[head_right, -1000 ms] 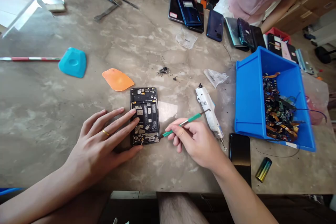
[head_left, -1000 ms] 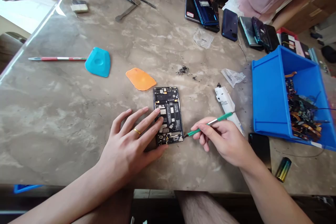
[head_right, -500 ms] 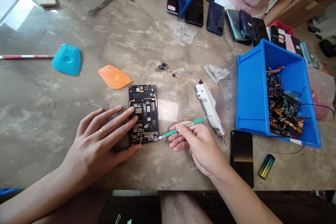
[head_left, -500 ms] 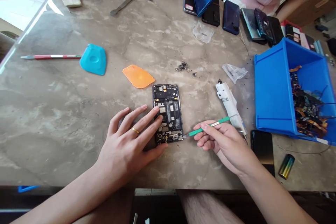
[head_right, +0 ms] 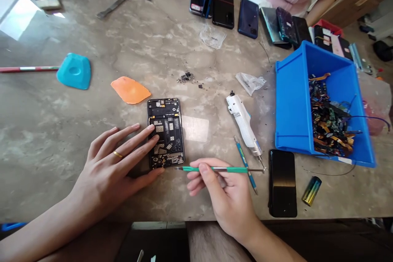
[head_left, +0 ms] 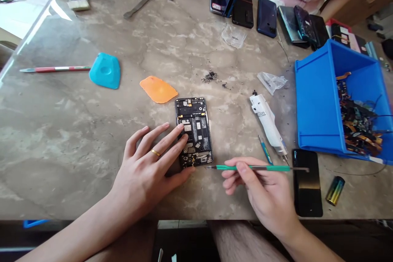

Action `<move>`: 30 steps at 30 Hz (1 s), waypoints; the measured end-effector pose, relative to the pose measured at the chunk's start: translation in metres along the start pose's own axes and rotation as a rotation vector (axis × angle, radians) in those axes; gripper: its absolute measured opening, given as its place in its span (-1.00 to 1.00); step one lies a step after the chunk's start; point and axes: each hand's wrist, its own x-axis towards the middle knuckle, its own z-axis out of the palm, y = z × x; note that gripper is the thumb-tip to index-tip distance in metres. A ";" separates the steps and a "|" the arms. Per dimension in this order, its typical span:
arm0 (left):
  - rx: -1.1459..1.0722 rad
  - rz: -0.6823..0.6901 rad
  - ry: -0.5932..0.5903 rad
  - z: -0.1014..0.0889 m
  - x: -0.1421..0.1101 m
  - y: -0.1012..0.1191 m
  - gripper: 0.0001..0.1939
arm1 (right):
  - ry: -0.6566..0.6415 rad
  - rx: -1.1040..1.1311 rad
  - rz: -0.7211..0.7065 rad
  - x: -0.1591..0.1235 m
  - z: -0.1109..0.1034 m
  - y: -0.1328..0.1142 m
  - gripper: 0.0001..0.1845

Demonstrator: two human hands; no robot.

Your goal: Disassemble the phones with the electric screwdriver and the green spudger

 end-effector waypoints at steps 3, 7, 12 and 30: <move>-0.002 -0.001 -0.009 -0.001 0.000 0.000 -0.55 | 0.122 -0.111 -0.026 -0.001 -0.003 -0.003 -0.76; 0.002 -0.006 -0.017 -0.002 0.000 0.001 -0.54 | 0.024 -0.201 -0.087 0.006 -0.012 0.000 -0.77; -0.001 -0.007 -0.010 -0.001 0.000 0.001 -0.55 | -0.065 -0.210 -0.141 0.020 -0.019 -0.005 -0.54; 0.003 -0.010 -0.019 -0.002 0.000 0.001 -0.54 | -0.159 -0.568 0.062 0.033 0.013 -0.016 -0.73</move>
